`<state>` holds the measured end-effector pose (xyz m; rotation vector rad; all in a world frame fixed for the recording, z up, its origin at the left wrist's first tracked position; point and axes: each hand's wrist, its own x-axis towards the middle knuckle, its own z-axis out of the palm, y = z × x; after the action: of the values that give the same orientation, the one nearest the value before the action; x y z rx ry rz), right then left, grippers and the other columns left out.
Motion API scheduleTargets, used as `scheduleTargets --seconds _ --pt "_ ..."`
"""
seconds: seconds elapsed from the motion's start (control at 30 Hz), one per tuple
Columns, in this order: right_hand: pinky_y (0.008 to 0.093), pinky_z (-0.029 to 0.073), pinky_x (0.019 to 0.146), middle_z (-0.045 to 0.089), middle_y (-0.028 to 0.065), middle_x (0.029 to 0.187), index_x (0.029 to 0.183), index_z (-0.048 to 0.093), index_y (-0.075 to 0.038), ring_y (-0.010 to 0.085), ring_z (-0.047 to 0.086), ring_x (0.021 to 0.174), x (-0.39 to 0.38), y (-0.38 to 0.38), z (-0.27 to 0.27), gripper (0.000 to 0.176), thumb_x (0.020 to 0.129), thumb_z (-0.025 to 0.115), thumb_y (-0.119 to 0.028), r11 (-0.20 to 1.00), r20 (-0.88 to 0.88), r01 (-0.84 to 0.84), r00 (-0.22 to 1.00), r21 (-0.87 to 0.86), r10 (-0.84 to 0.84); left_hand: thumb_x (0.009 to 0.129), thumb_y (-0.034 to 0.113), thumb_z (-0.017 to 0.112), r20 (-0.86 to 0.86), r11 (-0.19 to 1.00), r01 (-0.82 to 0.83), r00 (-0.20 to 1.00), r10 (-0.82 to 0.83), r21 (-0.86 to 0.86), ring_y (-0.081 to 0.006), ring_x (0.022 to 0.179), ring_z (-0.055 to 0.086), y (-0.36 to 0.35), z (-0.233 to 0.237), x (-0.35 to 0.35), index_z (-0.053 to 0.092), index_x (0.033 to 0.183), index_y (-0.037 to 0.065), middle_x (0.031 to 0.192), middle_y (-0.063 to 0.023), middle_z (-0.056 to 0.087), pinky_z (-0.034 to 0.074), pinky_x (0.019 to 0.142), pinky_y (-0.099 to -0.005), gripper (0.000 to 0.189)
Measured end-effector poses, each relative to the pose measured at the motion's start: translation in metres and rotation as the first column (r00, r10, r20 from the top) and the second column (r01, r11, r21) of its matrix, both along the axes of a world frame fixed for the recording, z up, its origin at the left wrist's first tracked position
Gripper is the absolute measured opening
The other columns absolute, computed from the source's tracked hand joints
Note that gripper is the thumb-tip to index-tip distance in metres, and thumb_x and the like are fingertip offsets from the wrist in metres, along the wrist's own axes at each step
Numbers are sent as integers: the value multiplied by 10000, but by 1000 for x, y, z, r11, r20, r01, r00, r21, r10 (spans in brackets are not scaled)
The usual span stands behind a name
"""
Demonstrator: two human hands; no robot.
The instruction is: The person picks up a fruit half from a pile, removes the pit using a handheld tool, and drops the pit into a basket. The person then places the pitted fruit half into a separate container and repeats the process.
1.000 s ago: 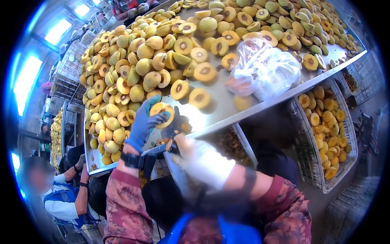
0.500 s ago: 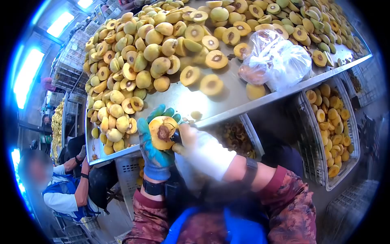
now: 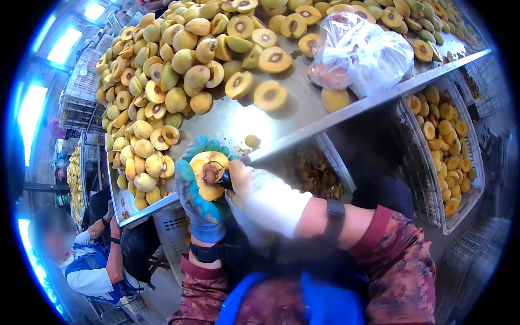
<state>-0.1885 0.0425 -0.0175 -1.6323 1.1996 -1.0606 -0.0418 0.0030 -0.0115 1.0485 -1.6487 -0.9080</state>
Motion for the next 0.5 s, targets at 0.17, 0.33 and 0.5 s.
scheduleTargets --seconds 0.17,0.33,0.5 --pt "403 454 647 582 158 717 874 566 -12 326 545 643 10 5 -19 578 1008 291 -502 984 241 -69 970 166 28 1011 464 429 -194 987 71 980 -43 143 -267 1043 607 3 5 4 483 1316 -25 1173 -160 612 481 966 -394 579" --pt "369 456 629 556 117 696 882 571 -19 260 523 625 21 8 -25 641 1002 250 -560 983 443 -77 897 169 -6 1005 484 429 -220 992 61 975 -35 114 -273 1022 617 -1 -5 7 502 1283 -23 1146 -159 622 510 925 -406 583" --pt "371 495 579 587 128 699 1110 495 4 272 601 627 13 18 -25 385 959 557 -345 998 158 -49 986 31 43 994 437 464 -286 965 151 954 -86 213 -266 1029 616 7 9 2 509 1269 -38 1163 -161 615 512 911 -384 550"
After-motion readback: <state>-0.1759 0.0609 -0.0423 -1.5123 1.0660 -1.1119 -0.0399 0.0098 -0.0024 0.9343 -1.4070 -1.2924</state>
